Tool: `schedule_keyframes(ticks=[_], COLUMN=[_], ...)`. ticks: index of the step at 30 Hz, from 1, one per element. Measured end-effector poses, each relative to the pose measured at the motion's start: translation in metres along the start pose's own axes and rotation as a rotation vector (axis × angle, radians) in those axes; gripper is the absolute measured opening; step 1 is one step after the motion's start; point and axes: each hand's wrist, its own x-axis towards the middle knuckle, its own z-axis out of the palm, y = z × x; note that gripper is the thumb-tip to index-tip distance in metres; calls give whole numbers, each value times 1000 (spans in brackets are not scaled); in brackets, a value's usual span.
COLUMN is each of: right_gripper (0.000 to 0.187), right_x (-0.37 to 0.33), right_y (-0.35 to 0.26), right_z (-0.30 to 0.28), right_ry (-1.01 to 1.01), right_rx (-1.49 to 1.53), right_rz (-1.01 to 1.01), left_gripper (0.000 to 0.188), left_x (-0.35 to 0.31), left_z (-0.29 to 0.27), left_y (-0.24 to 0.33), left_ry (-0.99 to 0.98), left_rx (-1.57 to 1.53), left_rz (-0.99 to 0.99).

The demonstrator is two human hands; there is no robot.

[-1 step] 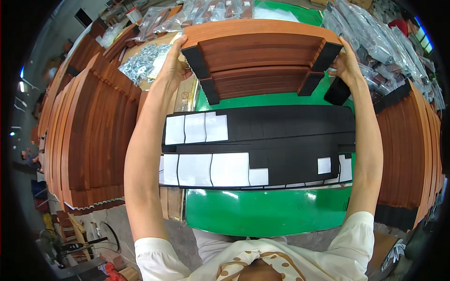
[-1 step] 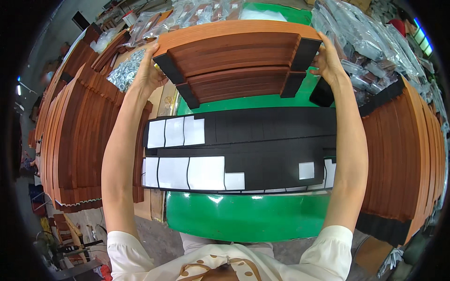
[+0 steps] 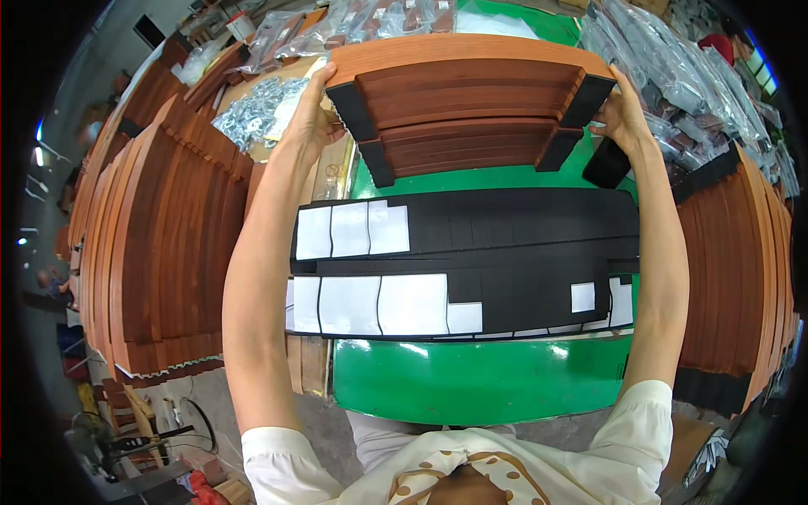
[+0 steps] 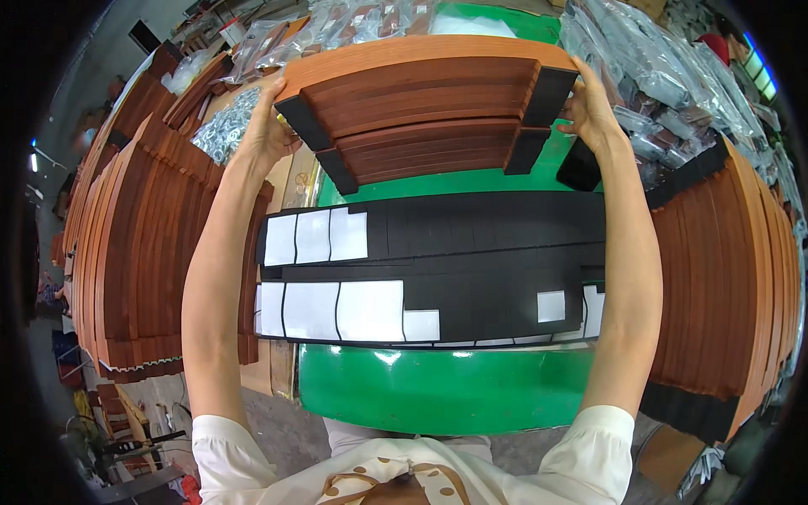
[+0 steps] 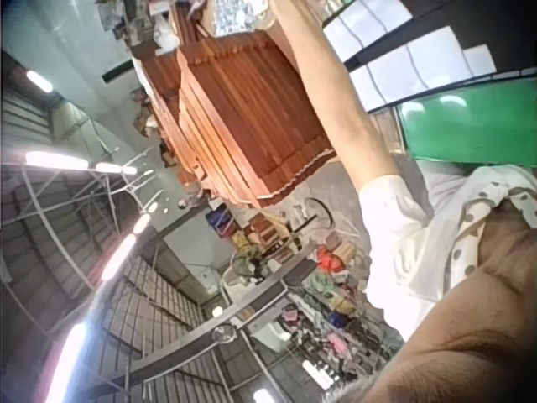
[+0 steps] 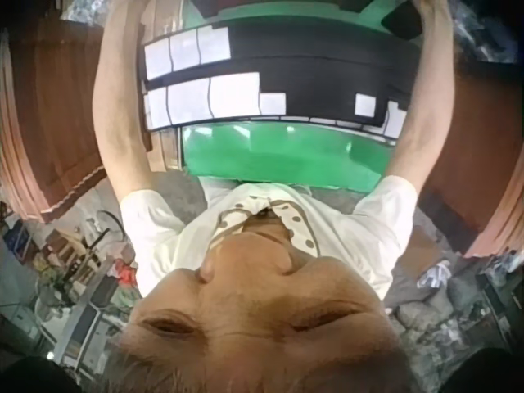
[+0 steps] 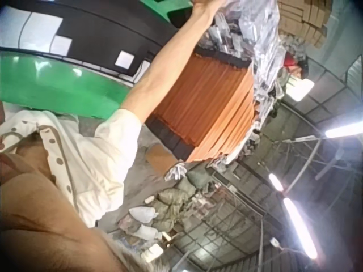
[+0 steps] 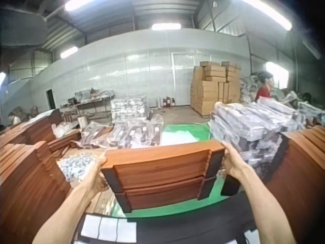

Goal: Applying black protective or adhesive strips to wooden furniture components and stacking the finished pieces.

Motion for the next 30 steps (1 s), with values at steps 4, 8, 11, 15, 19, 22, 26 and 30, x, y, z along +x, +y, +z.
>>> schedule_keyframes(ticks=[4,8,11,15,19,22,26,30], right_gripper=[70,75,75,84,97,96,94,95], right_x=[11,14,8,8,0,-8,-10,-17], right_y=[8,11,8,8,7,5,3,5], right_z=[-5,-11,-13,-2,17,10,0,8], right_ry=[-43,-22,33,52,-55,24,-2,13], right_rx=[-18,-27,-16,-58,-86,-74,-147,-205], right_rz=[41,31,27,-16,1,-26,-52,-62], left_gripper=[74,78,82,86,73,79,83,92], left_x=[5,11,18,14,-1,-7,-5,-1], left_z=[-3,-4,2,-6,1,14,14,5], left_y=[-5,-5,-6,1,3,7,8,4], left_ry=[24,-1,3,-70,-2,5,-1,-25], left_rx=[25,63,46,110,97,100,133,175], left_rz=[-36,-29,-59,-123,-117,-71,-56,-69])
